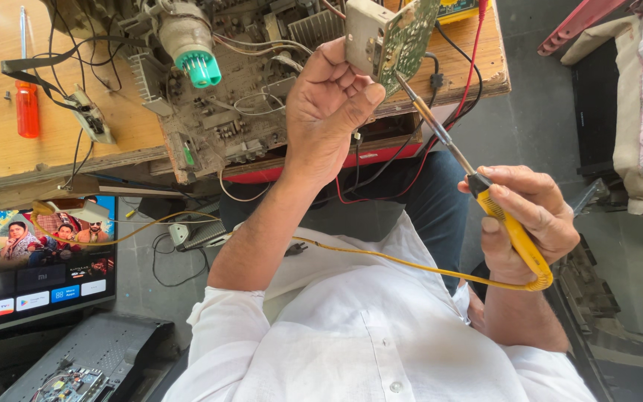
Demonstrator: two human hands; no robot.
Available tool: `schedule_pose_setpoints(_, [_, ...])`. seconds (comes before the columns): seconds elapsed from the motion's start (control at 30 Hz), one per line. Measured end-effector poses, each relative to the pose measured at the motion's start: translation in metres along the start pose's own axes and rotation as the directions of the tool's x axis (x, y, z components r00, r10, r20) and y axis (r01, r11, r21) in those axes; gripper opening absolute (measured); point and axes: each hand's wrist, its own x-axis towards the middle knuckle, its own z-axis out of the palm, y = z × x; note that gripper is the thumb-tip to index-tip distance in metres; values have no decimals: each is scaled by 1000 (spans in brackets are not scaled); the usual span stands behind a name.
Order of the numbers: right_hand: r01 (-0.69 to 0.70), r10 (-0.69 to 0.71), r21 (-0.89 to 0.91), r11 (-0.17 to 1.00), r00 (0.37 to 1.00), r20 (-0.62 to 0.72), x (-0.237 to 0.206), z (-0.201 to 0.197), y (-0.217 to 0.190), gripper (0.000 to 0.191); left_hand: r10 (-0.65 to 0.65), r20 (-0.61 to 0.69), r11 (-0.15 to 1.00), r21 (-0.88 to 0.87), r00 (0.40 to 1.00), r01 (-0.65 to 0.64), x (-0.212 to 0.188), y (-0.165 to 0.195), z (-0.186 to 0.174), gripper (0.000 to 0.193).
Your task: The person tests a circuit board with a multimeter, then uses a soldering iron to remove a small component and solder a new one onto the board. The person handles the board and tools directly without visible intermediate containers.
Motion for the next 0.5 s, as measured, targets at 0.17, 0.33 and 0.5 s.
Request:
schedule_pose_setpoints(0.17, [-11,11,-23,1000,1000,-12,6,2,-7,27,39,18,999,25,999,-40,0,-3,-4,43])
schedule_pose_setpoints(0.33, [-51,51,-11,999,999,-7,10,1,-14,29,36,23,999,12,999,-36,3,-1,-4,43])
schedule_pose_setpoints(0.5, [-81,81,30,996,997,-6,13,-2,-11,32,14,69,995,-103,998,-7,6,1,-5,39])
